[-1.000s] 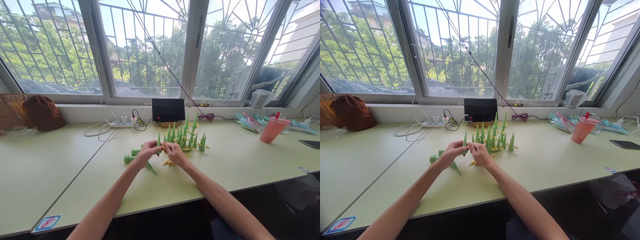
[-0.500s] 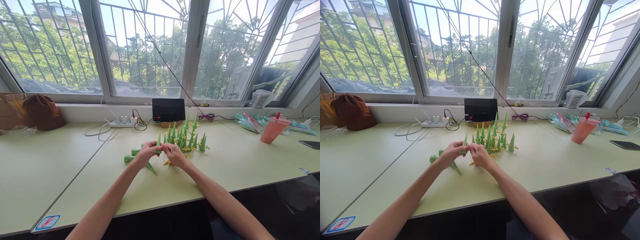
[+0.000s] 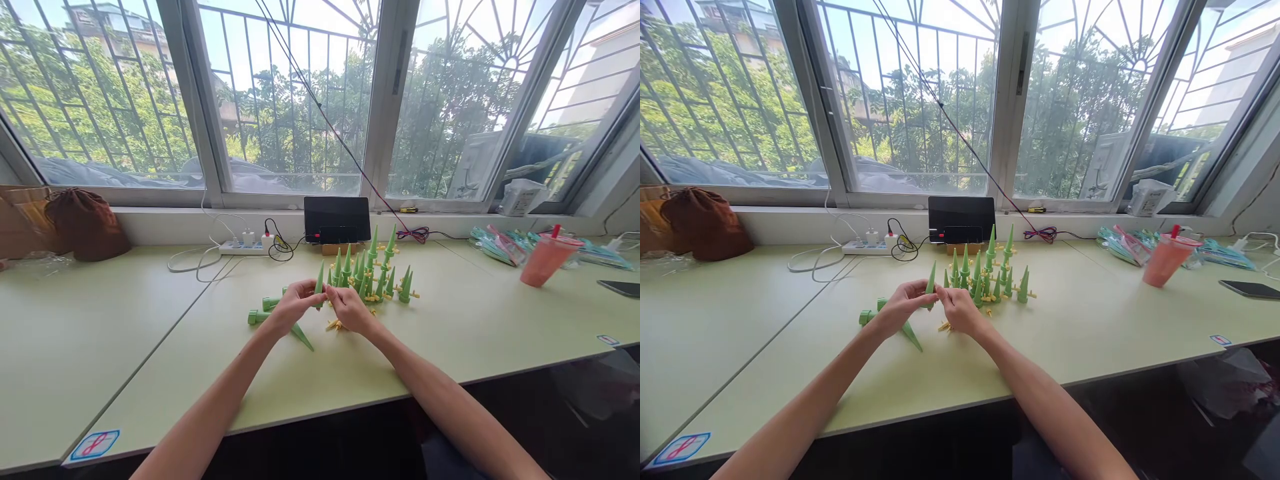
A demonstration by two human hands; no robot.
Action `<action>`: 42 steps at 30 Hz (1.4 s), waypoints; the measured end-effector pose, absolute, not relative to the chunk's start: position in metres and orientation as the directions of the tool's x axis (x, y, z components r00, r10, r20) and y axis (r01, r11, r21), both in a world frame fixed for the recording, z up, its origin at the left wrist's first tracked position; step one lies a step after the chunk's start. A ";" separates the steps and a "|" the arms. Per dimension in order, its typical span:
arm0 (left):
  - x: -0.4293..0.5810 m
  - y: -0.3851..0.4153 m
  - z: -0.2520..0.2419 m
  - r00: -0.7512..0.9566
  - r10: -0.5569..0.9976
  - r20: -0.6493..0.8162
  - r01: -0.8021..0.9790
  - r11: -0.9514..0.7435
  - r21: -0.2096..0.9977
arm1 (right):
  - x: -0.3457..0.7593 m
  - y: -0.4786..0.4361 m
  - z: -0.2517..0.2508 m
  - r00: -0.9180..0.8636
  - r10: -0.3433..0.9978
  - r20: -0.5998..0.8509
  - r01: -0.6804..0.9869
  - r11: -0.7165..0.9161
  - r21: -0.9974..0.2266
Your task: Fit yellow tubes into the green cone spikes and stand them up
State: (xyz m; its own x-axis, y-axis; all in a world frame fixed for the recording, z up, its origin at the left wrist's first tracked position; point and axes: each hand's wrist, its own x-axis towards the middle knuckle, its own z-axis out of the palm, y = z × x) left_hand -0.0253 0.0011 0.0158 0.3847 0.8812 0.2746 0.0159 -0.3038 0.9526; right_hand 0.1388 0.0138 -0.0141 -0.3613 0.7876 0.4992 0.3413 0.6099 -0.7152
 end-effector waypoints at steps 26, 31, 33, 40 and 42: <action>-0.023 -0.001 0.018 0.346 0.905 0.247 0.025 -0.272 0.962 | 0.140 0.012 -0.014 -0.370 0.749 0.550 0.341 0.660 -0.669; -0.025 0.001 0.016 0.341 0.903 0.262 0.034 -0.291 0.956 | 0.138 0.015 -0.016 -0.354 0.764 0.539 0.328 0.641 -0.693; -0.025 0.001 0.016 0.341 0.899 0.274 0.042 -0.306 0.951 | 0.138 0.016 -0.017 -0.339 0.774 0.535 0.329 0.631 -0.703; -0.025 0.000 0.016 0.345 0.880 0.327 0.073 -0.372 0.925 | 0.138 0.019 -0.020 -0.326 0.802 0.500 0.293 0.589 -0.753; -0.025 0.000 0.016 0.342 0.878 0.336 0.080 -0.383 0.920 | 0.138 0.020 -0.021 -0.337 0.812 0.476 0.270 0.568 -0.778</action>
